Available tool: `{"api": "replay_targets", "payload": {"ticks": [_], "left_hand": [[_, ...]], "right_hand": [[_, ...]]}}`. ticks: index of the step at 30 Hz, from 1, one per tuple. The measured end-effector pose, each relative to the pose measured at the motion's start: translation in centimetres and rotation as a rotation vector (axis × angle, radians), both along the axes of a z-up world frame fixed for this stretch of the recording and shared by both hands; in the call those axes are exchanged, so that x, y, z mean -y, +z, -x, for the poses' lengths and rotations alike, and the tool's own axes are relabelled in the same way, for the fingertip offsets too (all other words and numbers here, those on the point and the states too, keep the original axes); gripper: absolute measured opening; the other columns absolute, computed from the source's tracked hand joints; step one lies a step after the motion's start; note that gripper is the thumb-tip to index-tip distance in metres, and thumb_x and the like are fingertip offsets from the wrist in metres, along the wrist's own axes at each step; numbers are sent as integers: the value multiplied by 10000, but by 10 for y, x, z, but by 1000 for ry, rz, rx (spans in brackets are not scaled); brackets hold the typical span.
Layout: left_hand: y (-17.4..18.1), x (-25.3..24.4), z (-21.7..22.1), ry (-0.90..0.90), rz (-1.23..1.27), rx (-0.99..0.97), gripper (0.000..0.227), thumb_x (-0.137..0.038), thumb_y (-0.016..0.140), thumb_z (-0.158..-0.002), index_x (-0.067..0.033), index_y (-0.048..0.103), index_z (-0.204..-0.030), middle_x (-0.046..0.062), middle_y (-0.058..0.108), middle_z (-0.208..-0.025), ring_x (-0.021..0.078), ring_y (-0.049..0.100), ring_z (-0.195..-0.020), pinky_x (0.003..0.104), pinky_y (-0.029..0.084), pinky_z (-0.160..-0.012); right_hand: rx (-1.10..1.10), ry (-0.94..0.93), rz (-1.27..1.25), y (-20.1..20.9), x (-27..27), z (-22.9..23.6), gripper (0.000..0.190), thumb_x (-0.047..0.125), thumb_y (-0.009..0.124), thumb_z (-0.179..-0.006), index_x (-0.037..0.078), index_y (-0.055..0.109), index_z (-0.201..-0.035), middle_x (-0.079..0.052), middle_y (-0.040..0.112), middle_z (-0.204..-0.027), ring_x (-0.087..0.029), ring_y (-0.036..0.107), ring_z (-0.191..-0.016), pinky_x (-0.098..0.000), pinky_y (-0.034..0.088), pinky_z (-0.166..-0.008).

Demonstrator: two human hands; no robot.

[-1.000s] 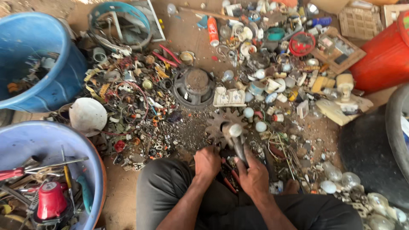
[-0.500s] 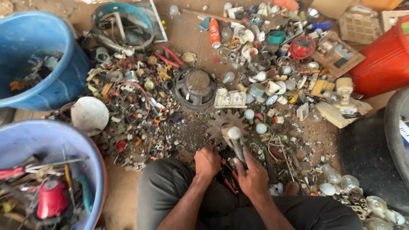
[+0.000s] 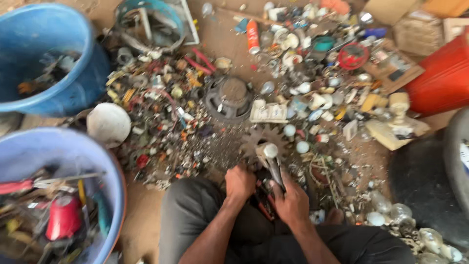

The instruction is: The person sits on the floor and uses a hammer to repeatedly strike a metal gear-like object, attempting to break it apart or remove a central component. The person holds the object with one hand and strikes it with the other, occasionally adjusting its position.

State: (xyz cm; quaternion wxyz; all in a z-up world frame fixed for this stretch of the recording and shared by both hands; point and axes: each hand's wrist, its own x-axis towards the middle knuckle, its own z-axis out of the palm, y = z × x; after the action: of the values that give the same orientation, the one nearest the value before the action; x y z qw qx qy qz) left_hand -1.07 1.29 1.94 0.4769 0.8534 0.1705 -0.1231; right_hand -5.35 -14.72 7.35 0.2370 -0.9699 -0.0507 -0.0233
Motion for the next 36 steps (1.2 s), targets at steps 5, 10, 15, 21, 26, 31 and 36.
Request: {"api": "replay_targets", "payload": {"ticks": [5,10,15,21,26,31,36], "left_hand": [[-11,1,3,50,-8,71,312,-257,635,-962,5,733,-824,199,705,-642,364,729,-644,461,593,-706],[-31,5,3,-46,-173,274,207,-196,674,-836,-4,739,-793,191,714,-736,389,722,-664,476,586,-658],[-29,-3,17,-122,-162,113,223,-206,656,-841,0,731,-804,209,706,-727,399,735,-722,474,600,-733],[9,-4,2,77,36,55,301,-239,599,-949,16,731,-858,236,713,-662,388,743,-733,464,597,-790],[31,-8,6,119,248,-61,329,-281,565,-983,11,696,-907,208,716,-669,349,774,-628,459,622,-698],[44,-8,6,150,196,99,330,-304,588,-989,-15,727,-911,177,725,-699,318,766,-600,454,594,-668],[45,-24,-2,232,121,308,280,-284,637,-951,-38,770,-961,153,749,-734,242,730,-640,399,563,-643]], "right_hand": [[541,111,-379,15,10,16,453,219,632,-1079,44,504,-1477,-188,692,-1047,-324,725,-833,-403,585,-683],[165,45,10,-2,2,1,446,252,674,-981,142,598,-1406,-166,748,-907,-297,732,-725,-412,592,-624],[-289,-35,179,-17,4,-3,552,314,643,-998,138,508,-1503,-140,718,-710,-278,658,-549,-440,536,-529],[134,-24,-533,3,13,7,417,267,655,-1011,49,616,-1365,-59,633,-739,-150,560,-534,-313,463,-454],[-486,-609,-1140,-17,26,23,262,280,694,-918,91,614,-1080,-37,581,-647,-161,512,-441,-335,424,-380],[-775,-856,-1014,-83,47,42,290,239,712,-920,29,595,-1082,-86,599,-677,-230,553,-481,-405,475,-420],[-650,-321,-52,-110,49,47,469,417,727,-941,-3,661,-1139,-225,736,-867,-391,722,-837,-477,569,-751]]}}
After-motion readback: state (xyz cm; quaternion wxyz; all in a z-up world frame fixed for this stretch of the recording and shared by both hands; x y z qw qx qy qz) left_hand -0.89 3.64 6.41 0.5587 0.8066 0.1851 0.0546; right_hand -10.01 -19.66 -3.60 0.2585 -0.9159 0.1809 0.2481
